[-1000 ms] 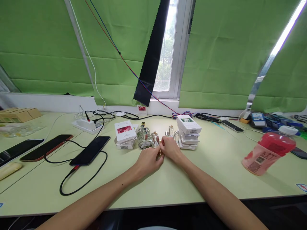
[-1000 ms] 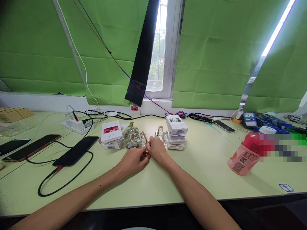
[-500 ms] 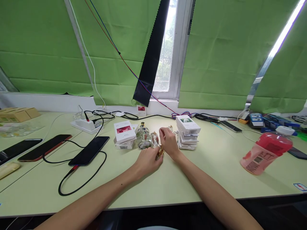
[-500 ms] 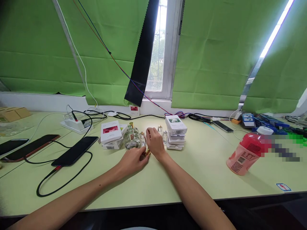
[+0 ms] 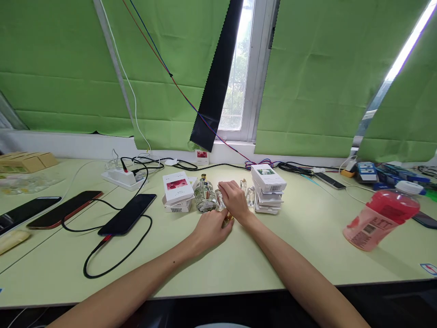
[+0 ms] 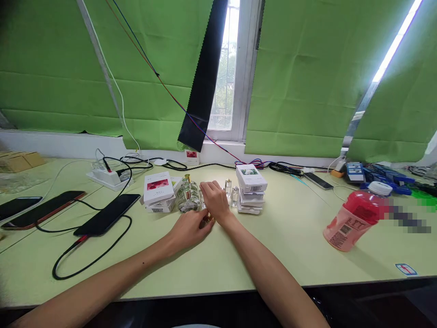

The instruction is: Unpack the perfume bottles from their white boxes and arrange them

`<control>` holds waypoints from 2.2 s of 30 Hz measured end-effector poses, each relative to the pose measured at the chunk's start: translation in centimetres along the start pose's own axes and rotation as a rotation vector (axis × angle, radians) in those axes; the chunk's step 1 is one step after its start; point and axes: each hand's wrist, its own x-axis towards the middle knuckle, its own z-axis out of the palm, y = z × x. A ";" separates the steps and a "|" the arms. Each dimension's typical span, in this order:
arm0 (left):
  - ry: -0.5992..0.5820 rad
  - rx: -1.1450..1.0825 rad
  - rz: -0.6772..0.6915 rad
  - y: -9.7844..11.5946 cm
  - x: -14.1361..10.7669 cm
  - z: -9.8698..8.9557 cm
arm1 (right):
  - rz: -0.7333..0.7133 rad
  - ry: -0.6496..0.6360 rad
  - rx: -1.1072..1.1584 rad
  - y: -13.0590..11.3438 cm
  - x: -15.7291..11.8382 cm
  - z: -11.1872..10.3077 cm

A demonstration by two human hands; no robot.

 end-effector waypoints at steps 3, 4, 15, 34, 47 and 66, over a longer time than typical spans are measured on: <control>0.001 -0.009 0.006 0.0 0.0 0.0 | 0.008 -0.026 -0.023 0.1 -0.1 0.0; 0.002 -0.009 0.009 0.0 0.0 0.0 | 0.012 -0.028 -0.028 0.1 -0.1 0.0; -0.001 0.004 0.026 -0.1 0.1 0.0 | 0.059 -0.030 0.038 0.2 -0.5 -0.1; 0.013 0.014 0.038 0.0 -0.1 0.0 | 0.048 -0.097 0.049 0.3 -0.4 -0.1; 0.017 0.003 0.030 -0.1 -0.1 0.1 | 0.021 -0.094 0.039 0.3 -0.3 -0.1; 0.023 -0.018 0.033 -0.1 -0.2 0.0 | 0.076 -0.097 0.058 0.0 0.2 -0.2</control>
